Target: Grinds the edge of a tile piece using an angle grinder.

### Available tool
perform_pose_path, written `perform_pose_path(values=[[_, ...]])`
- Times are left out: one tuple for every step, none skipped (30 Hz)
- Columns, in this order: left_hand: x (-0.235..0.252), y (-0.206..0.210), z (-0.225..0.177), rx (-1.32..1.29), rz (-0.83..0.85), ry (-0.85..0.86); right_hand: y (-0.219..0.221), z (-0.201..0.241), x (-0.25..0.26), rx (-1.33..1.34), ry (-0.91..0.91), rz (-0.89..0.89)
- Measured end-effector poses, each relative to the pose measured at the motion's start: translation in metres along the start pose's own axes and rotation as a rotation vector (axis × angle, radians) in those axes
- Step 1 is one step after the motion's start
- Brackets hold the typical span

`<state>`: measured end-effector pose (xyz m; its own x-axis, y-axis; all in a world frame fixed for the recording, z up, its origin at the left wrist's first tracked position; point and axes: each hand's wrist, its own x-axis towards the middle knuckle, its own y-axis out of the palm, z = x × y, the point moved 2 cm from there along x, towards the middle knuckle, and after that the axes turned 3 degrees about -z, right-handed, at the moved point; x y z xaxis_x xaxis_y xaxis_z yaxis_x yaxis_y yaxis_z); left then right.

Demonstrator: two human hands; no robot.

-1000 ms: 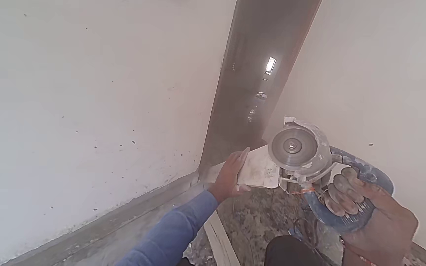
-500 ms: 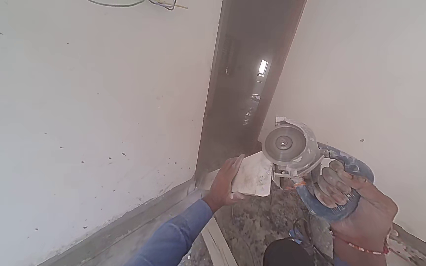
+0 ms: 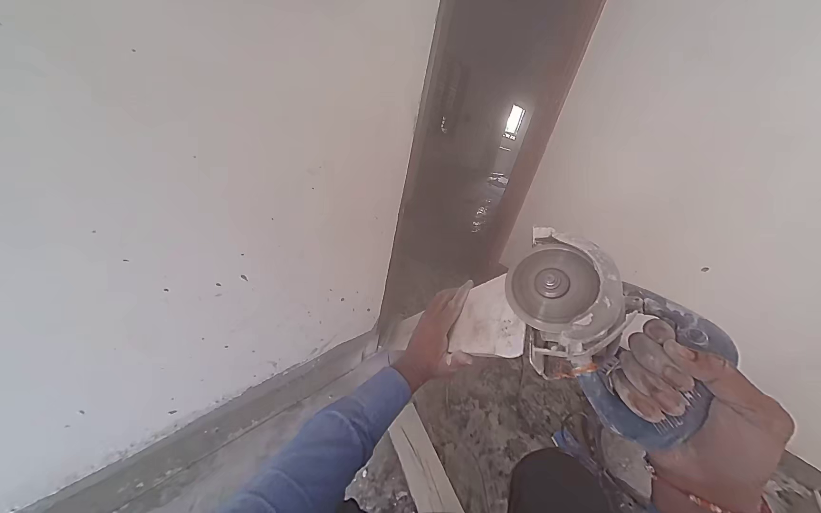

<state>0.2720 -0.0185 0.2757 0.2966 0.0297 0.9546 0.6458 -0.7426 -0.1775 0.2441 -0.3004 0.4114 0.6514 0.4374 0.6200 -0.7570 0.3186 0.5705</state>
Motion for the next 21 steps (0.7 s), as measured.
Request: perform_pose_path(values=[[0.001, 0.0, 0.0, 0.005, -0.004, 0.001, 0.0, -0.001, -0.001, 0.017, 0.012, 0.008], [0.002, -0.001, 0.001, 0.011, -0.01, 0.004, -0.001, -0.001, -0.002, 0.038, 0.029, 0.022], [0.002, -0.001, 0.001, 0.019, -0.011, 0.002, -0.002, -0.001, -0.003, 0.054, 0.043, 0.032], [0.002, -0.002, 0.001, 0.027, -0.013, -0.004, -0.002, -0.002, -0.004, 0.058, 0.047, 0.035], [0.003, -0.002, 0.001, 0.032, -0.015, -0.011, -0.002, -0.003, -0.005, 0.056, 0.048, 0.041], [0.004, -0.003, 0.002, 0.034, -0.022, -0.014, -0.001, -0.004, -0.006, 0.052, 0.052, 0.049], [0.005, -0.004, 0.002, 0.032, -0.033, -0.018, 0.0, -0.005, -0.007, 0.05, 0.057, 0.052], [0.006, -0.005, 0.002, 0.032, -0.045, -0.023, 0.002, -0.007, -0.008, 0.05, 0.059, 0.053], [0.006, -0.005, 0.003, 0.034, -0.052, -0.028, 0.002, -0.008, -0.008, 0.059, 0.062, 0.057], [0.007, -0.006, 0.003, 0.033, -0.059, -0.03, 0.002, -0.009, -0.009, 0.072, 0.068, 0.056], [0.007, -0.007, 0.004, 0.035, -0.067, -0.03, 0.002, -0.01, -0.009, 0.08, 0.075, 0.057], [0.007, -0.008, 0.004, 0.041, -0.072, -0.029, 0.002, -0.011, -0.009, 0.084, 0.079, 0.057], [0.006, -0.008, 0.004, 0.052, -0.078, -0.025, 0.002, -0.012, -0.009, 0.089, 0.08, 0.057], [0.006, -0.009, 0.004, 0.059, -0.083, -0.02, 0.002, -0.013, -0.009, 0.091, 0.077, 0.06], [0.006, -0.009, 0.005, 0.059, -0.09, -0.012, 0.002, -0.014, -0.008, 0.092, 0.067, 0.067], [0.006, -0.01, 0.005, 0.056, -0.094, -0.009, 0.002, -0.015, -0.007, 0.095, 0.061, 0.073], [0.006, -0.01, 0.006, 0.054, -0.099, -0.009, 0.002, -0.017, -0.007, 0.094, 0.053, 0.072], [0.006, -0.009, 0.007, 0.05, -0.107, -0.01, 0.002, -0.017, -0.006, 0.091, 0.045, 0.067], [0.006, -0.009, 0.008, 0.046, -0.113, -0.011, 0.002, -0.018, -0.005, 0.087, 0.041, 0.06], [0.007, -0.01, 0.008, 0.044, -0.113, -0.011, 0.003, -0.018, -0.005, 0.083, 0.041, 0.056], [0.006, -0.01, 0.007, 0.043, -0.111, -0.012, 0.003, -0.018, -0.004, 0.079, 0.045, 0.055]])
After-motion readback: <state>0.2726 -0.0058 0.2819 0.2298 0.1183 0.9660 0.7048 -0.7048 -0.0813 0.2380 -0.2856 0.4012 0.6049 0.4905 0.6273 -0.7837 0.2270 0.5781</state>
